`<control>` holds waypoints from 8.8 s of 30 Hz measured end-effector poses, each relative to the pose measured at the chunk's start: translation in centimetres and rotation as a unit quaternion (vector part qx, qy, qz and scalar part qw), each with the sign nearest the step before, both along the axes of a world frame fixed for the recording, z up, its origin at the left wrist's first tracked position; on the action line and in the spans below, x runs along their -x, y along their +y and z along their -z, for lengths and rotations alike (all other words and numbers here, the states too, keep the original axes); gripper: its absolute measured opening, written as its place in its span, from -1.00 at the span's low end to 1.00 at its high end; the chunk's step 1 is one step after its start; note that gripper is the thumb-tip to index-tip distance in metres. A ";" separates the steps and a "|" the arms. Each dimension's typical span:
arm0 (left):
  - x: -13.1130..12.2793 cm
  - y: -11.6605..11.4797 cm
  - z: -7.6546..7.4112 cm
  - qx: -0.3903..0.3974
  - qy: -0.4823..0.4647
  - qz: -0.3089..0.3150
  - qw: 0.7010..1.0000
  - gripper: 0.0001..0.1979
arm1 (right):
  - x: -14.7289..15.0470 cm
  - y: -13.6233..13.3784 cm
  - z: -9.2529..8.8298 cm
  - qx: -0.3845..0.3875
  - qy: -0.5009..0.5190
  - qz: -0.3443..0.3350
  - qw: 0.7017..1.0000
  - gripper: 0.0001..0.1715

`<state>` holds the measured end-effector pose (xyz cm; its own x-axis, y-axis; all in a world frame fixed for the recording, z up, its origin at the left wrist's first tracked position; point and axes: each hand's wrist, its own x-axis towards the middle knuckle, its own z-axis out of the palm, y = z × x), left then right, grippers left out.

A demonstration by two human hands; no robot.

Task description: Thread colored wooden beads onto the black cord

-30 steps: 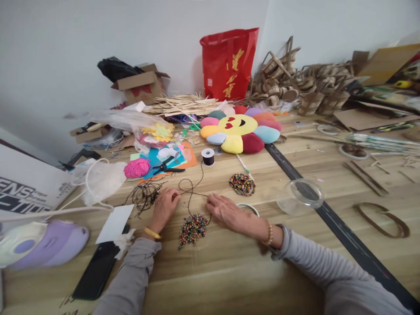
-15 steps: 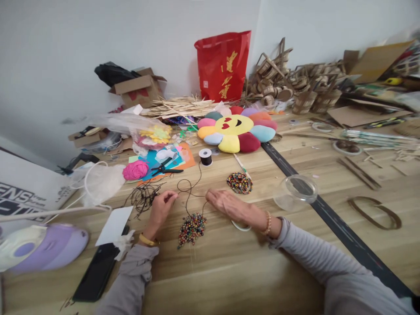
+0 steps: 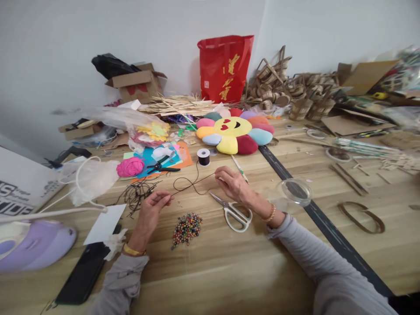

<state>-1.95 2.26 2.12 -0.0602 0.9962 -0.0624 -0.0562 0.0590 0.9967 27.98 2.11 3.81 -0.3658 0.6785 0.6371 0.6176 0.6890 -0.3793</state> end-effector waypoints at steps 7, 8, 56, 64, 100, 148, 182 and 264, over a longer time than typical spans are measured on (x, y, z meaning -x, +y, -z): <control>-1.1 -1.9 -0.3 -0.001 -0.005 0.045 0.999 -0.73 | 0.4 -0.2 0.6 -0.018 -0.163 0.123 0.979 -0.88; -1.3 -2.1 -0.3 -0.004 0.007 0.057 0.998 -0.74 | 0.9 -0.6 0.5 -0.010 -0.150 0.108 0.983 -0.88; 0.6 -1.9 2.2 -0.140 0.337 0.153 0.918 -0.88 | 6.2 -4.7 4.8 0.088 -0.114 -0.084 0.986 -0.77; 1.6 -2.3 2.3 -0.145 0.360 0.210 0.897 -0.89 | 6.1 -4.7 4.7 0.096 -0.119 -0.079 0.985 -0.76; -0.7 -2.3 3.1 0.016 0.065 0.351 0.934 -0.73 | 6.4 -5.2 3.5 -0.022 -0.112 -0.173 0.978 -0.82; -0.9 -2.4 2.9 0.001 0.051 0.358 0.932 -0.75 | 6.3 -5.0 4.1 -0.004 -0.125 -0.164 0.978 -0.83; -1.3 -3.0 2.6 -0.044 0.130 0.333 0.933 -0.84 | 6.3 -5.0 4.0 -0.001 -0.120 -0.178 0.977 -0.83; -2.6 -3.2 2.0 -0.259 0.410 0.211 0.849 -0.84 | 5.4 -3.8 5.4 0.067 -0.031 -0.097 0.993 -0.86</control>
<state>0.69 -0.91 0.16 0.4976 0.8210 0.2800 0.5857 -0.5561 0.5897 22.57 -1.72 -1.63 -0.5327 0.6687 0.5187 0.5035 0.7431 -0.4409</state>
